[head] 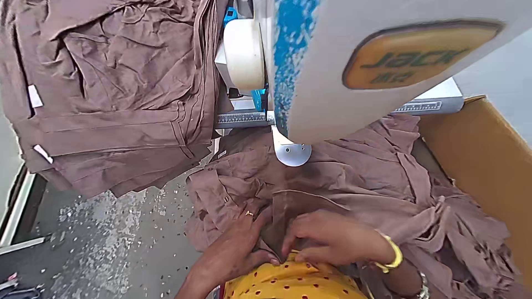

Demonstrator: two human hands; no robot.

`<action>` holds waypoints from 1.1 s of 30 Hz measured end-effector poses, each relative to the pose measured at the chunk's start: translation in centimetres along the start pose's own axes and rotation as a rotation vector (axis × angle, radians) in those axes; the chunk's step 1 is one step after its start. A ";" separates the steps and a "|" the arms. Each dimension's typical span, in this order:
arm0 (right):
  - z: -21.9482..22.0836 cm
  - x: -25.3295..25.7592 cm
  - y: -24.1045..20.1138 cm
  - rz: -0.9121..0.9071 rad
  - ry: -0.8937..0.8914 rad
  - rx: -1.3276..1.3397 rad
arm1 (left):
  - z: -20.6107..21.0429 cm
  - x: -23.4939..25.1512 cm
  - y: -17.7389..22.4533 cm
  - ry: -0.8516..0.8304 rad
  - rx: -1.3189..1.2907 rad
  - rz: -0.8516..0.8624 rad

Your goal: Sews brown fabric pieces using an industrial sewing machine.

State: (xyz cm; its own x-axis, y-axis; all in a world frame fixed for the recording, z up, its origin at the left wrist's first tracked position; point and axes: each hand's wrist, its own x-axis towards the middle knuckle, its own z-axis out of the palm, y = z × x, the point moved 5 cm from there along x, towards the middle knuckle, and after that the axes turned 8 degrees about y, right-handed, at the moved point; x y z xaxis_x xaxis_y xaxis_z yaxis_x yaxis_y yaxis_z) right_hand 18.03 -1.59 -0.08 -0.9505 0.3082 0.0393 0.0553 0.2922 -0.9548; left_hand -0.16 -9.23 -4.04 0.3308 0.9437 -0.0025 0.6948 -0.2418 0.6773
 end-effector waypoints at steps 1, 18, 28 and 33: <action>-1.7 -0.2 -0.9 -0.036 0.145 -0.013 | 0.2 0.2 0.4 0.045 0.015 0.019; -4.0 3.0 7.2 0.614 0.177 -0.631 | 2.8 1.5 1.5 -0.182 0.160 0.101; -4.8 0.0 6.1 0.517 0.324 -1.047 | -0.1 5.5 -1.5 0.278 0.131 0.028; -5.6 -0.2 5.5 0.575 0.338 -0.964 | 1.2 8.6 -2.2 0.044 0.236 0.000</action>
State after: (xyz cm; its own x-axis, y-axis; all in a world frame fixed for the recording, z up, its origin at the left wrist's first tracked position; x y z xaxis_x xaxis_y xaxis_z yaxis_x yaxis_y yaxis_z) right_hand 20.21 5.05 -3.72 -0.5884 0.8009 -0.1108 0.7972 0.5518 -0.2448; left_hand 1.93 -0.87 -6.45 0.3059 0.9515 0.0329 0.8265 -0.2826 0.4869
